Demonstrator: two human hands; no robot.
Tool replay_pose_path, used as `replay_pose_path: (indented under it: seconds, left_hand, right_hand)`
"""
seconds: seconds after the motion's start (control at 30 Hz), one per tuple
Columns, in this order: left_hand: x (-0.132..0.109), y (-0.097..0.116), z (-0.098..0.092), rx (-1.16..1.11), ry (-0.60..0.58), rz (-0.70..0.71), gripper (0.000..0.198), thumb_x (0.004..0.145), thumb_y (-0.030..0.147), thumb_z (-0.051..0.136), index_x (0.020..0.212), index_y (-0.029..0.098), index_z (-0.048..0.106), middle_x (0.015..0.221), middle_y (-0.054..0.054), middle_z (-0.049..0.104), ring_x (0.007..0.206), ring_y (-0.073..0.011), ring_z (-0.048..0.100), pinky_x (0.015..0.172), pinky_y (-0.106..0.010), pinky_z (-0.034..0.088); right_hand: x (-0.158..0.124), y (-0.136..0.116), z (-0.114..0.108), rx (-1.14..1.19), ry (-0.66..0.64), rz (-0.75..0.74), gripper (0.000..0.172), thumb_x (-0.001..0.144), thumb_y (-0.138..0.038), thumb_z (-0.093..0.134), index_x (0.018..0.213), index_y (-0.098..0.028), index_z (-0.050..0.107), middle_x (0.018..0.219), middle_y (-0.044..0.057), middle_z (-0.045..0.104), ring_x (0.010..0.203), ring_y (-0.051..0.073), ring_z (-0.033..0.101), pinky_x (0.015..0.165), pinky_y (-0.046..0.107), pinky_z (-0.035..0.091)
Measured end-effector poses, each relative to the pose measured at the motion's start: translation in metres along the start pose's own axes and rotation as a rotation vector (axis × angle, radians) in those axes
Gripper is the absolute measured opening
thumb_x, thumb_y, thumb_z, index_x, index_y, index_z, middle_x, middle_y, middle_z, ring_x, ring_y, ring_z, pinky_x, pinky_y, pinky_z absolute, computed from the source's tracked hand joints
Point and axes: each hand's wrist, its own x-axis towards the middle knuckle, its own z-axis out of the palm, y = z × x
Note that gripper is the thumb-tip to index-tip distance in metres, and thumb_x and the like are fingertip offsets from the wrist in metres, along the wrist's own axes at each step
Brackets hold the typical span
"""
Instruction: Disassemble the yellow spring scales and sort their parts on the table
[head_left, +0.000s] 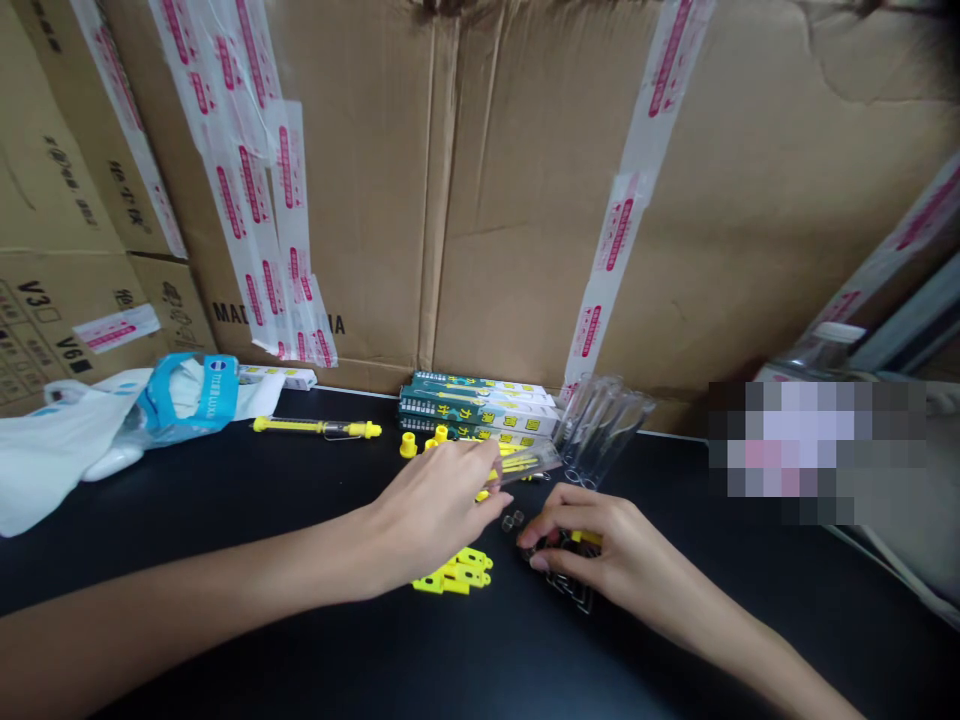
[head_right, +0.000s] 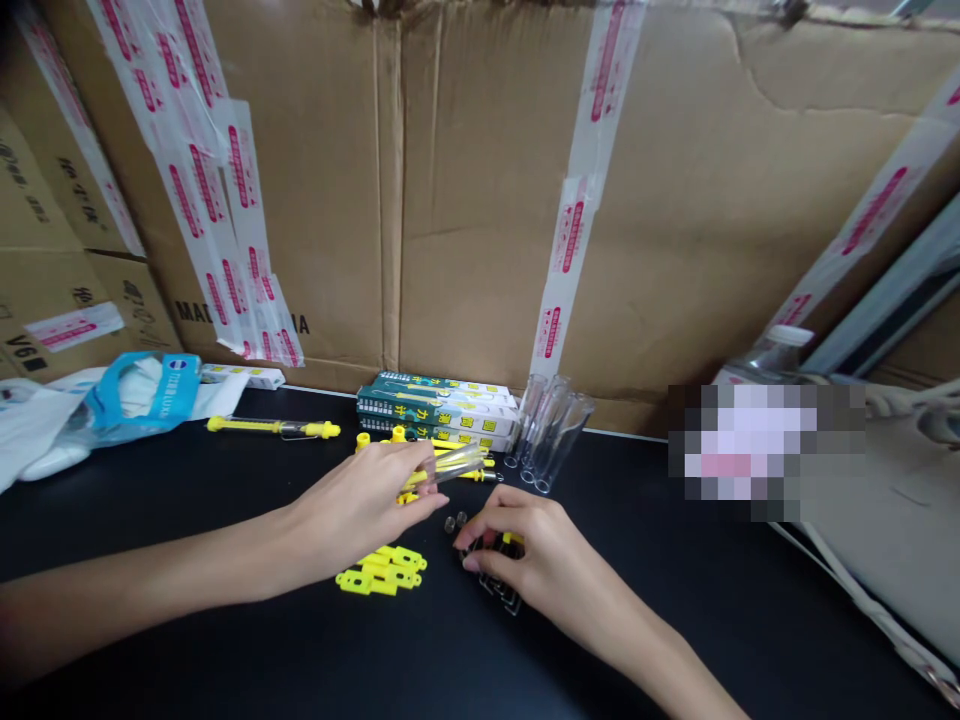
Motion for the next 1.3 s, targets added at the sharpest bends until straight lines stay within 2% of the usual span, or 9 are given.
replay_pose_path:
  seconds: [0.17, 0.27, 0.33, 0.43, 0.53, 0.63, 0.77, 0.93, 1.3]
  left_hand:
    - [-0.02, -0.007, -0.014, 0.003, 0.01, -0.064, 0.013, 0.095, 0.026, 0.05, 0.083, 0.019, 0.051, 0.072, 0.002, 0.06, 0.057, -0.0132, 0.055, 0.051, -0.024, 0.034]
    - [-0.035, -0.02, -0.014, -0.019, 0.076, -0.063, 0.015, 0.094, 0.025, 0.05, 0.08, 0.02, 0.046, 0.069, 0.004, 0.057, 0.055, -0.0116, 0.051, 0.05, -0.023, 0.033]
    - [-0.044, -0.03, -0.013, -0.008, 0.161, -0.061, 0.015, 0.091, 0.023, 0.052, 0.078, 0.021, 0.045, 0.068, 0.005, 0.056, 0.054, -0.0107, 0.05, 0.05, -0.022, 0.033]
    - [-0.058, -0.041, -0.012, 0.021, 0.279, 0.029, 0.012, 0.087, 0.016, 0.052, 0.079, 0.021, 0.046, 0.067, 0.006, 0.054, 0.051, -0.0092, 0.047, 0.049, -0.022, 0.033]
    - [-0.07, -0.046, -0.01, 0.106, 0.345, 0.24, 0.019, 0.085, 0.006, 0.047, 0.075, 0.021, 0.043, 0.066, 0.006, 0.052, 0.051, -0.009, 0.047, 0.051, -0.022, 0.034]
    - [-0.08, -0.046, -0.004, 0.173, 0.318, 0.349, 0.023, 0.085, 0.001, 0.044, 0.074, 0.022, 0.042, 0.065, 0.005, 0.052, 0.053, -0.011, 0.046, 0.053, -0.026, 0.034]
    - [-0.084, -0.046, 0.004, 0.185, 0.303, 0.401, 0.021, 0.087, 0.003, 0.046, 0.077, 0.022, 0.043, 0.067, 0.004, 0.054, 0.054, -0.013, 0.047, 0.053, -0.029, 0.033]
    - [-0.081, -0.047, 0.004, 0.103, 0.26, 0.349, 0.02, 0.088, 0.005, 0.046, 0.077, 0.022, 0.043, 0.068, 0.005, 0.055, 0.054, -0.0122, 0.048, 0.054, -0.026, 0.036]
    - [-0.081, -0.043, 0.002, 0.115, 0.217, 0.318, 0.02, 0.089, 0.006, 0.044, 0.076, 0.022, 0.044, 0.068, 0.005, 0.056, 0.054, -0.0122, 0.051, 0.055, -0.025, 0.04]
  right_hand:
    - [-0.001, 0.002, 0.0, -0.007, -0.007, -0.003, 0.011, 0.083, -0.021, 0.074, 0.092, -0.026, 0.076, 0.089, 0.0, 0.069, 0.079, 0.014, 0.066, 0.075, 0.026, 0.051]
    - [-0.001, 0.002, -0.002, -0.013, -0.008, 0.001, 0.01, 0.083, -0.022, 0.074, 0.092, -0.027, 0.075, 0.088, -0.001, 0.07, 0.078, 0.014, 0.066, 0.074, 0.027, 0.05]
    - [-0.001, 0.001, -0.003, -0.017, -0.002, 0.005, 0.012, 0.083, -0.023, 0.074, 0.094, -0.028, 0.074, 0.087, -0.002, 0.069, 0.077, 0.014, 0.065, 0.074, 0.027, 0.049]
    - [-0.001, 0.0, -0.004, -0.04, 0.03, 0.024, 0.02, 0.082, -0.027, 0.075, 0.102, -0.03, 0.072, 0.081, -0.003, 0.066, 0.075, 0.015, 0.064, 0.073, 0.028, 0.048]
    - [-0.002, -0.001, -0.001, -0.101, 0.092, 0.004, 0.033, 0.08, -0.034, 0.077, 0.112, -0.028, 0.069, 0.084, -0.002, 0.061, 0.078, 0.016, 0.063, 0.076, 0.03, 0.05]
    - [-0.002, 0.0, 0.006, -0.182, 0.147, -0.04, 0.038, 0.082, -0.04, 0.073, 0.119, -0.029, 0.066, 0.096, 0.002, 0.057, 0.083, 0.018, 0.061, 0.079, 0.034, 0.052]
    - [-0.001, 0.007, 0.015, -0.266, 0.175, -0.067, 0.033, 0.087, -0.038, 0.067, 0.12, -0.033, 0.064, 0.1, 0.003, 0.05, 0.078, 0.018, 0.06, 0.074, 0.035, 0.055]
    - [0.001, 0.013, 0.018, -0.291, 0.153, -0.067, 0.03, 0.091, -0.037, 0.062, 0.121, -0.034, 0.064, 0.102, 0.004, 0.047, 0.078, 0.018, 0.061, 0.074, 0.037, 0.056]
    - [0.002, 0.01, 0.019, -0.282, 0.148, -0.095, 0.024, 0.091, -0.037, 0.062, 0.114, -0.035, 0.068, 0.101, 0.004, 0.048, 0.082, 0.018, 0.061, 0.078, 0.036, 0.055]
